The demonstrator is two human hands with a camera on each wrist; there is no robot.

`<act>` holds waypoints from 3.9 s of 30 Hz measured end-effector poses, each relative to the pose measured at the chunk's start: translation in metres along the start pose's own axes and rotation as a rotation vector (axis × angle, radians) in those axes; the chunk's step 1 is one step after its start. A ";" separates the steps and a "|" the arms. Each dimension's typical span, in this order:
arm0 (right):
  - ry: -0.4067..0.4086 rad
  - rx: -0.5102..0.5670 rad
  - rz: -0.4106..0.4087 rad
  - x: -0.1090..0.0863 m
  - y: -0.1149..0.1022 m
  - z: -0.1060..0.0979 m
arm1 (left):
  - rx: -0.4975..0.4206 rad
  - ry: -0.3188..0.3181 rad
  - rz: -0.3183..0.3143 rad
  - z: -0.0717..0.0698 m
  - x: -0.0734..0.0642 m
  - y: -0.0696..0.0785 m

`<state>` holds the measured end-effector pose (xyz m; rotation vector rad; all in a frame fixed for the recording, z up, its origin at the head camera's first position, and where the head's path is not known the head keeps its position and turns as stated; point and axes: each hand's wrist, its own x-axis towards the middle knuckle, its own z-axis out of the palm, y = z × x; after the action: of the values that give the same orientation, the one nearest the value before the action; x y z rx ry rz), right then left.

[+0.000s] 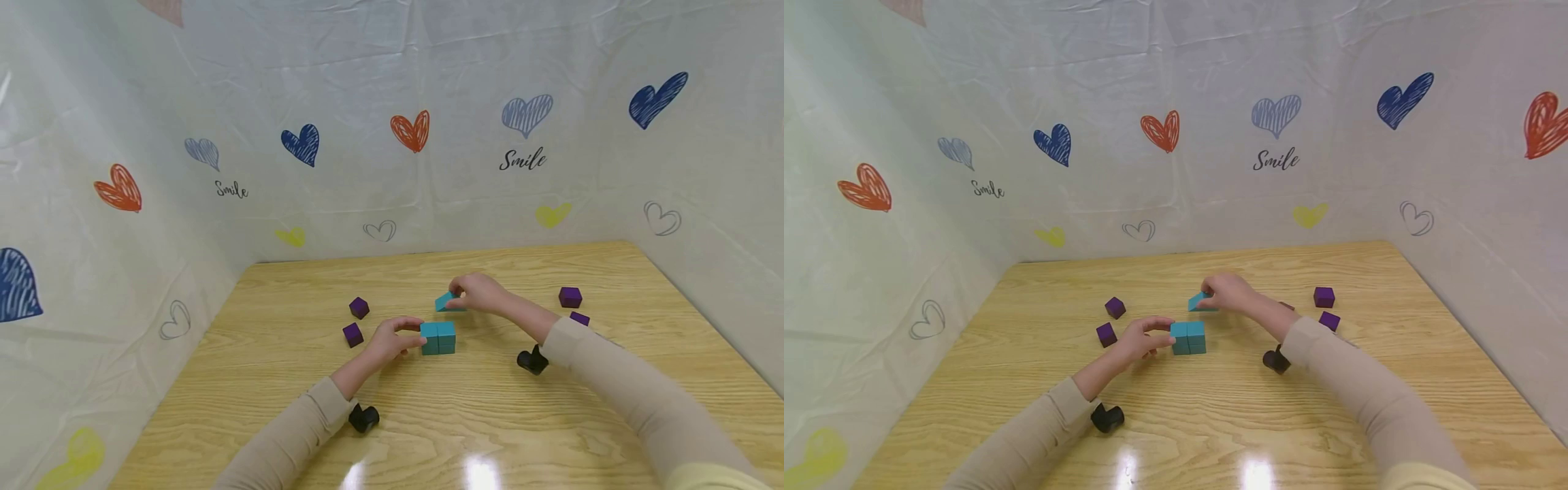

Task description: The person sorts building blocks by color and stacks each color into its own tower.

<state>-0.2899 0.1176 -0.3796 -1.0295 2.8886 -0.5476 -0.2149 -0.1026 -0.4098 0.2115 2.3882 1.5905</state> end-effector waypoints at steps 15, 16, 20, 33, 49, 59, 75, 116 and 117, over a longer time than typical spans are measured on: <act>0.010 0.138 -0.003 -0.021 -0.030 -0.006 | -0.013 -0.004 -0.037 -0.001 -0.001 0.005; 0.011 0.140 -0.009 -0.021 -0.031 -0.006 | -0.014 -0.006 -0.038 -0.001 -0.004 0.009; 0.011 0.137 -0.032 -0.023 -0.036 -0.005 | -0.006 -0.012 -0.036 -0.002 -0.013 0.022; -0.005 0.087 -0.048 -0.020 -0.046 0.001 | -0.036 -0.029 -0.029 -0.005 -0.015 0.019; -0.006 0.087 -0.031 -0.019 -0.050 0.006 | -0.027 -0.023 -0.037 -0.004 -0.009 0.010; -0.010 0.098 -0.013 -0.018 -0.050 0.007 | -0.024 0.007 -0.045 -0.002 0.006 -0.009; -0.002 0.126 0.065 -0.025 -0.050 0.003 | -0.023 -0.015 -0.025 -0.003 0.007 -0.013; 0.299 0.305 0.210 -0.104 0.030 -0.030 | 0.088 0.191 0.054 -0.065 -0.022 -0.017; 0.313 0.317 0.199 -0.103 0.026 -0.029 | 0.083 0.204 0.049 -0.068 -0.023 -0.017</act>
<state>-0.2295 0.2088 -0.3710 -0.6535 2.9661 -1.1978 -0.2132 -0.1756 -0.3978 0.1292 2.6253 1.6053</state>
